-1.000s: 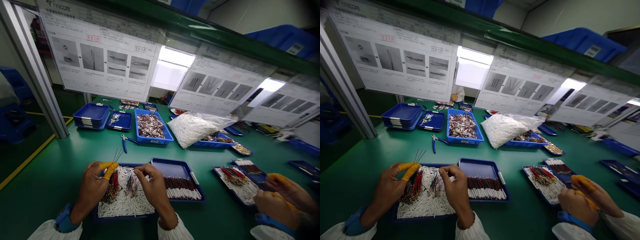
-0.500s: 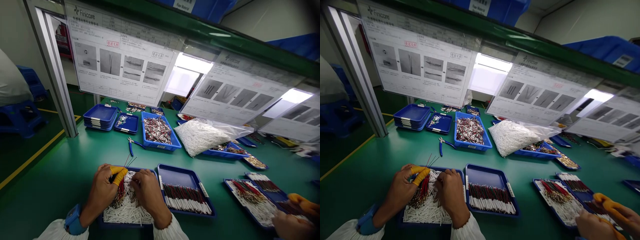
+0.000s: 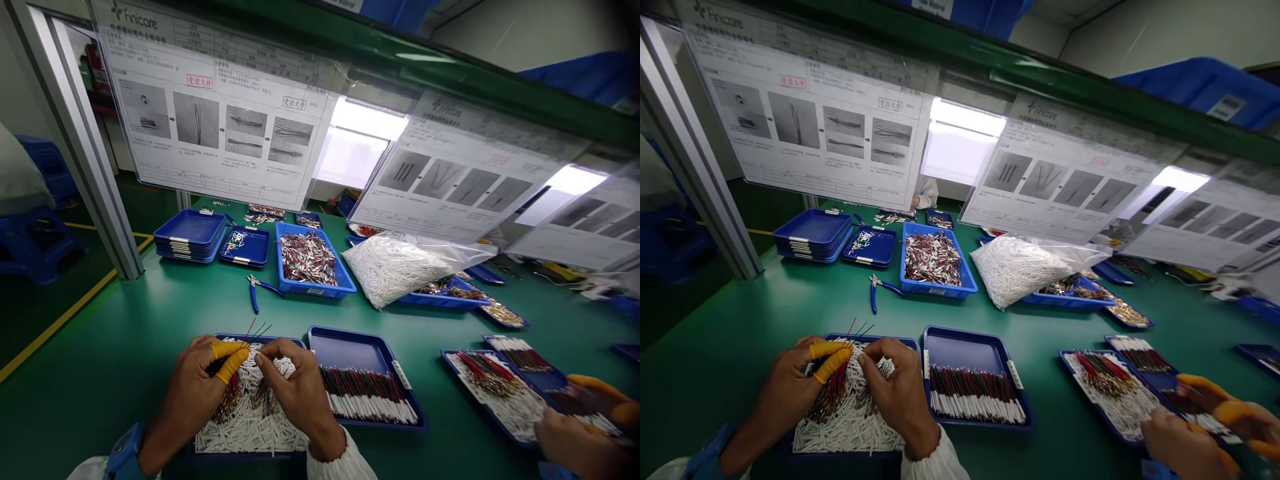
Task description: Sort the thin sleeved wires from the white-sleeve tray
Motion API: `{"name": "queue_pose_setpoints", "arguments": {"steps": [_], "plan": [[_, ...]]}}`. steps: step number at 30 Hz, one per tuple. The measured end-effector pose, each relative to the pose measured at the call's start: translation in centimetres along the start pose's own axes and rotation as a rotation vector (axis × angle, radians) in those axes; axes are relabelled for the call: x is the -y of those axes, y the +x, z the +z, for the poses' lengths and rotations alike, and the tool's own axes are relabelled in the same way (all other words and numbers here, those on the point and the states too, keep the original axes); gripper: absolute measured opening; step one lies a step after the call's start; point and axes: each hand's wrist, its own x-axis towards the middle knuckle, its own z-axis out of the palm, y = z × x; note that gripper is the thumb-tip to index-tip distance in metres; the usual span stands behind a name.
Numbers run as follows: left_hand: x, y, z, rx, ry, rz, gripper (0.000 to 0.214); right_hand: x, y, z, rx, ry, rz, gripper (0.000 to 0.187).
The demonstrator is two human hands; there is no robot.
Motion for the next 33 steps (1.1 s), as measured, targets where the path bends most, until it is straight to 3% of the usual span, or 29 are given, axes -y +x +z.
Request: {"name": "queue_pose_setpoints", "arguments": {"steps": [10,20,33], "plan": [[0.55,-0.15,0.15,-0.001,0.013,-0.025,0.019,-0.10,-0.07,0.13,-0.015,-0.026,-0.089,0.010],[0.14,-0.30,0.45,0.032,0.019,0.034,0.017,0.10,0.03,0.18,-0.079,0.139,0.069,0.014],[-0.03,-0.31,0.33,-0.004,0.008,0.028,0.016,0.05,-0.04,0.75,-0.088,0.200,0.105,0.016]]}}
